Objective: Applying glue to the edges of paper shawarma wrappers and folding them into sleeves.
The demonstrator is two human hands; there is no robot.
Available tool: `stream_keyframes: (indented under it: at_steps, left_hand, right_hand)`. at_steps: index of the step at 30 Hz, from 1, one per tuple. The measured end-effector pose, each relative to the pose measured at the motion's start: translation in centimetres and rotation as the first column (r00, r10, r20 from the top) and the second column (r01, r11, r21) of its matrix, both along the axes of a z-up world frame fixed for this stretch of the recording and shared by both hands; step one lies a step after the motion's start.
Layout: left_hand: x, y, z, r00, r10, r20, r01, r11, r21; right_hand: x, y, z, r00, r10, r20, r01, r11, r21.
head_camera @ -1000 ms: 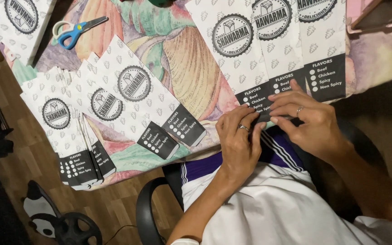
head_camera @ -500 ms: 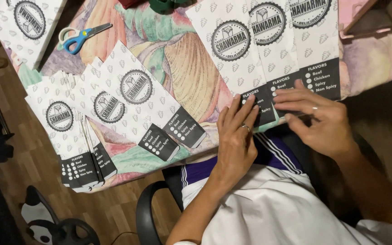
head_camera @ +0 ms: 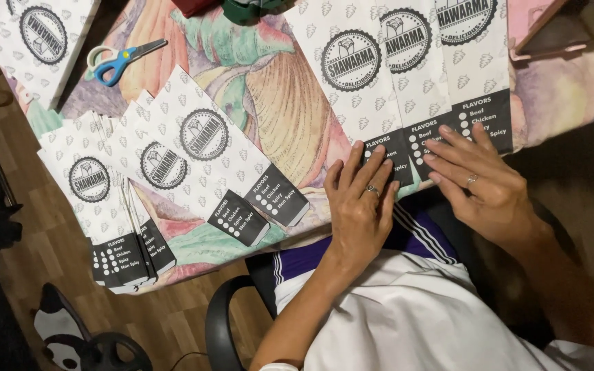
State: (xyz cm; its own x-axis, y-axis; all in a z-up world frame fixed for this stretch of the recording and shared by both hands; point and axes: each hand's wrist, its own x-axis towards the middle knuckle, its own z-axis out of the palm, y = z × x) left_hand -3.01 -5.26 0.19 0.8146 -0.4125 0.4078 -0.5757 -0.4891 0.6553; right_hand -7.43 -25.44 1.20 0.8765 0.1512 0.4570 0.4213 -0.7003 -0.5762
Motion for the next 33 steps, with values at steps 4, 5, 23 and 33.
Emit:
stream_keyframes:
  at_steps: [4, 5, 23, 33]
  left_hand:
    - [-0.1, -0.3, 0.0, 1.000, 0.031, -0.005, -0.031, 0.999, -0.024]
    - [-0.2, -0.3, 0.1, 1.000, 0.018, 0.000, -0.018, 1.000, -0.018]
    - [0.9, 7.6, -0.4, 0.887, 0.443, 0.130, -0.457, 0.800, 0.388]
    - [1.0, 2.6, -0.8, 0.997, 0.067, -0.048, -0.048, 0.942, 0.331]
  right_hand:
    - [0.8, 1.8, 1.4, 0.997, -0.011, 0.077, 0.011, 1.000, 0.001]
    - [1.0, 2.3, 1.5, 0.997, 0.028, 0.074, -0.027, 1.000, -0.014]
    - [1.3, 3.2, 0.1, 0.996, 0.084, -0.018, -0.082, 0.992, 0.096]
    - [1.3, 3.2, 0.5, 0.995, 0.101, -0.025, -0.100, 0.994, 0.052]
